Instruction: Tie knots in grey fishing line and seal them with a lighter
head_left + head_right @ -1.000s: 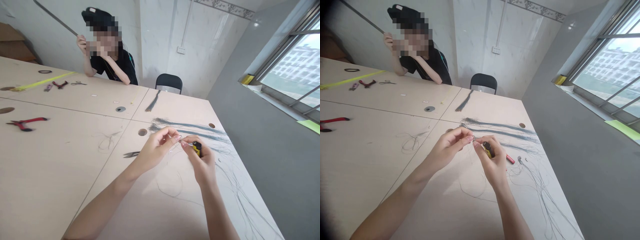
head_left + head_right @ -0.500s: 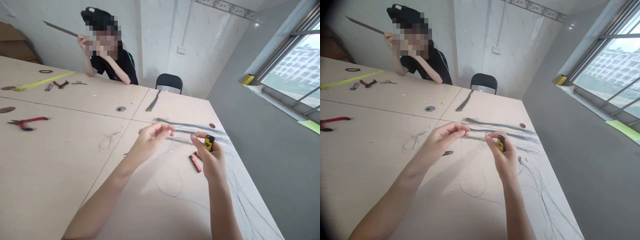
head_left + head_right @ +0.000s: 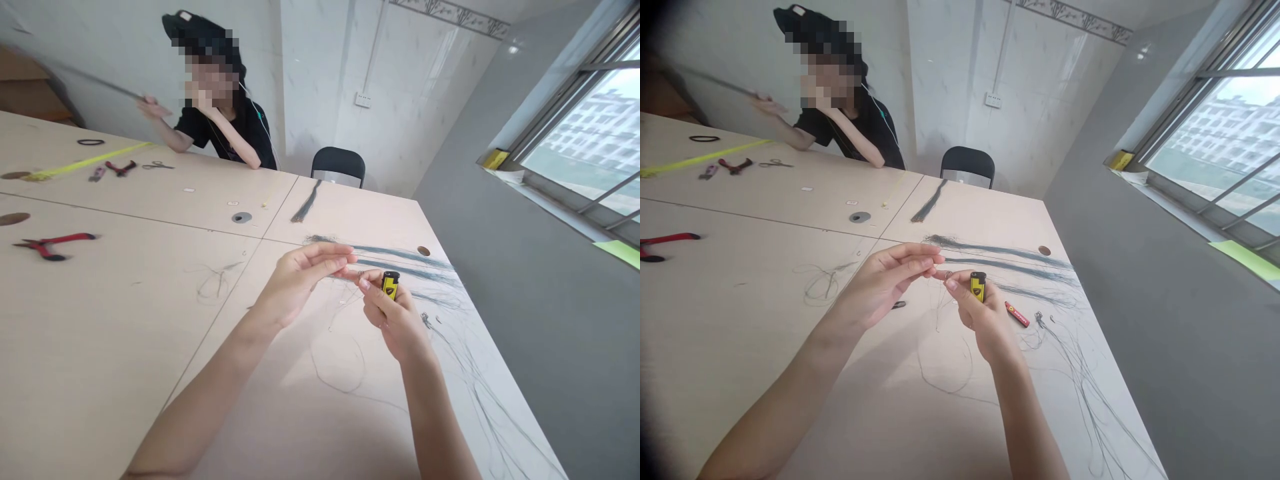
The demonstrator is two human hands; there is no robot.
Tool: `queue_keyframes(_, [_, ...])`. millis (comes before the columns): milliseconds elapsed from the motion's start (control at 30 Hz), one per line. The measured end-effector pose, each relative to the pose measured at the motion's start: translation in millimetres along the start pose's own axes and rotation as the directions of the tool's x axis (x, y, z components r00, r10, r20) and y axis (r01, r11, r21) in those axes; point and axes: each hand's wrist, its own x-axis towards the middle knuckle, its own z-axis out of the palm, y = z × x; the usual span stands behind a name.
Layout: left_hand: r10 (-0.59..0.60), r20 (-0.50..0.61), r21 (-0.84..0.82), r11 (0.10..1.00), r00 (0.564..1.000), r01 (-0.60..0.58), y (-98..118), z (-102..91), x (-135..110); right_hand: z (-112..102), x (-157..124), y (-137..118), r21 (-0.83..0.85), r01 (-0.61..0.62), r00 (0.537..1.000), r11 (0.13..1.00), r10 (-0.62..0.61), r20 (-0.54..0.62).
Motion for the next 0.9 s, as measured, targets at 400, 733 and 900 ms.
queue_keyframes(400, [0.019, -0.022, 0.065, 0.998, 1.000, -0.018, 0, -2.7, 1, 3, -2, -2, -0.113, -0.043, 0.999, 0.993, 0.046, 0.022])
queue_keyframes(733, [0.065, -0.112, 0.188, 0.981, 0.992, -0.043, 0, -10.6, 8, 3, -6, -8, -0.097, -0.022, 1.000, 0.995, 0.024, 0.019])
queue_keyframes(900, [0.193, -0.260, 0.224, 0.965, 0.946, -0.136, 1, -31.1, 20, -4, -11, -19, -0.109, -0.001, 1.000, 0.994, -0.001, -0.017])
